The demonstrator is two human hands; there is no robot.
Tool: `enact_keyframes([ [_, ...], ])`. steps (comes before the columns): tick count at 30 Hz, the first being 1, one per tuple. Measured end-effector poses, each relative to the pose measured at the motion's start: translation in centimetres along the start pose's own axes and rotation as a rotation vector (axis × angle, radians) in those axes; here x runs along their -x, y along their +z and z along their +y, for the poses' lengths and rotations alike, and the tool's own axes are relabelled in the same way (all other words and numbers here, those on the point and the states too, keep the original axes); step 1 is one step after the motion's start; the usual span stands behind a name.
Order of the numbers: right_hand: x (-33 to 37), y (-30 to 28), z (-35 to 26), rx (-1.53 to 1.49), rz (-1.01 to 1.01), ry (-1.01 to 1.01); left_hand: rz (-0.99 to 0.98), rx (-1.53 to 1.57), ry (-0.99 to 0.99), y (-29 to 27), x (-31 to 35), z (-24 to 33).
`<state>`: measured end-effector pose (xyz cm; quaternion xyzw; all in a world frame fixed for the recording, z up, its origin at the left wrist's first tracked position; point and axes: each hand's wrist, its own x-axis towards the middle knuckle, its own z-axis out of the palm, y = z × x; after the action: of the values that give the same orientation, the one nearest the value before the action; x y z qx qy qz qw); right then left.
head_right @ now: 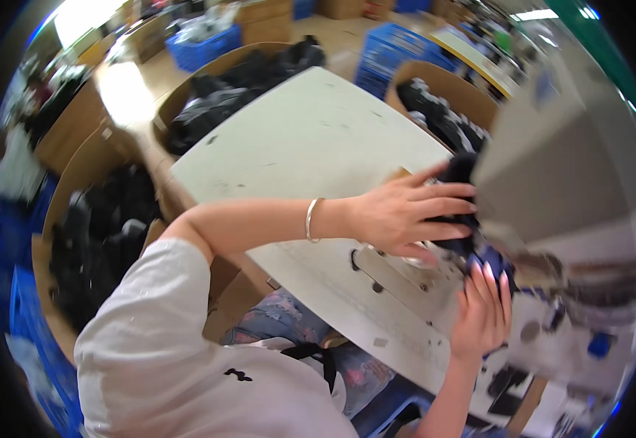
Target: Stitch together multiple black fabric and plastic components of footwear using an industrial sewing machine.
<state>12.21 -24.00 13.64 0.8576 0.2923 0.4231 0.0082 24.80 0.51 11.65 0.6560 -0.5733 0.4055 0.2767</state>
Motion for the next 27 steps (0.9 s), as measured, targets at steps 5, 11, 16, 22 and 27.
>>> enact_keyframes([
  [5, -0.7, -0.3, -0.1, -0.017, -0.021, -0.037, 0.143, -0.303, -0.585, -10.1, 10.1, -8.4],
  [11, -0.7, 0.1, 0.2, -0.072, 0.014, 0.003, -0.494, -0.891, -1.311, -30.1, 30.7, -14.7],
  [16, -0.3, -0.1, 0.5, -0.044, -0.023, 0.029, -0.762, -0.77, -1.084, -27.7, 34.8, -15.4],
  [22, -0.6, -0.7, -0.2, -0.036, -0.04, 0.065, -1.42, -0.828, -0.863, -25.0, 32.2, -18.5],
  [27, -0.4, -0.6, -0.4, -0.048, -0.031, 0.107, -1.35, -0.733, -0.733, -25.0, 30.5, -18.7],
])
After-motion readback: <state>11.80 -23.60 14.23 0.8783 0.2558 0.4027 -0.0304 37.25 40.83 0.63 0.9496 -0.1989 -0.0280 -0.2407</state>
